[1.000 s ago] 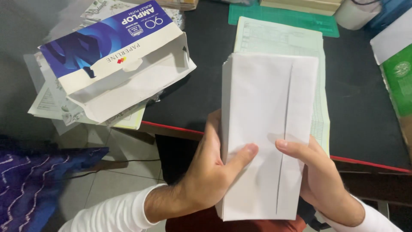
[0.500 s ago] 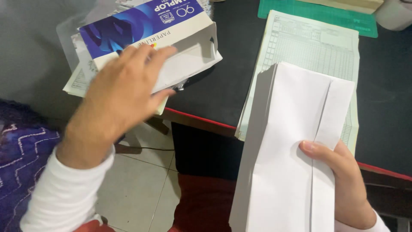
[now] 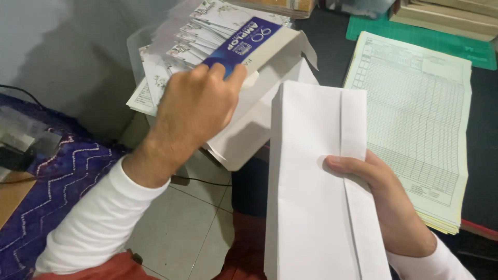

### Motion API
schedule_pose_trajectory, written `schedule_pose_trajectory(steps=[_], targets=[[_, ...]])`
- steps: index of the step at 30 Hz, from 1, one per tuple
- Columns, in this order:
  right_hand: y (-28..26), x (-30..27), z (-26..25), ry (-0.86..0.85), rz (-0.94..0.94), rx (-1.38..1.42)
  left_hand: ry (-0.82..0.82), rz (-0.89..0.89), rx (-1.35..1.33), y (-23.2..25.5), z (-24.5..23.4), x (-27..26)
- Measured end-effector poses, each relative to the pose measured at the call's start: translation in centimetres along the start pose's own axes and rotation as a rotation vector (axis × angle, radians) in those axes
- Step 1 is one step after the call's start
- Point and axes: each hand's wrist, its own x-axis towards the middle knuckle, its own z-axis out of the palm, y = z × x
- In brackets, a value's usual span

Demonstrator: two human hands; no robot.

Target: Sorting and inspecting papers and envelopes against a ledger at a desk

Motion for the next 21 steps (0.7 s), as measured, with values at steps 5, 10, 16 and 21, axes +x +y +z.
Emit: schedule_pose_trajectory(steps=[5, 10, 16, 21], targets=[[-0.4, -0.5, 1.8, -0.019, 0.037, -0.052, 0.023, -0.066, 0.015, 2.5, -3.2, -1.9], [-0.6, -0.4, 1.7, -0.087, 0.062, -0.054, 0.083, -0.120, -0.005, 3.6, -4.3, -3.3], [-0.4, -0.2, 2.0, -0.055, 0.064, -0.099, 0.041, -0.142, -0.094, 3.7, -3.7, -3.8], [0.1, 1.1, 1.9, -0.082, 0.020, -0.083, -0.193, -0.231, -0.383, 3.4, -2.7, -4.9]])
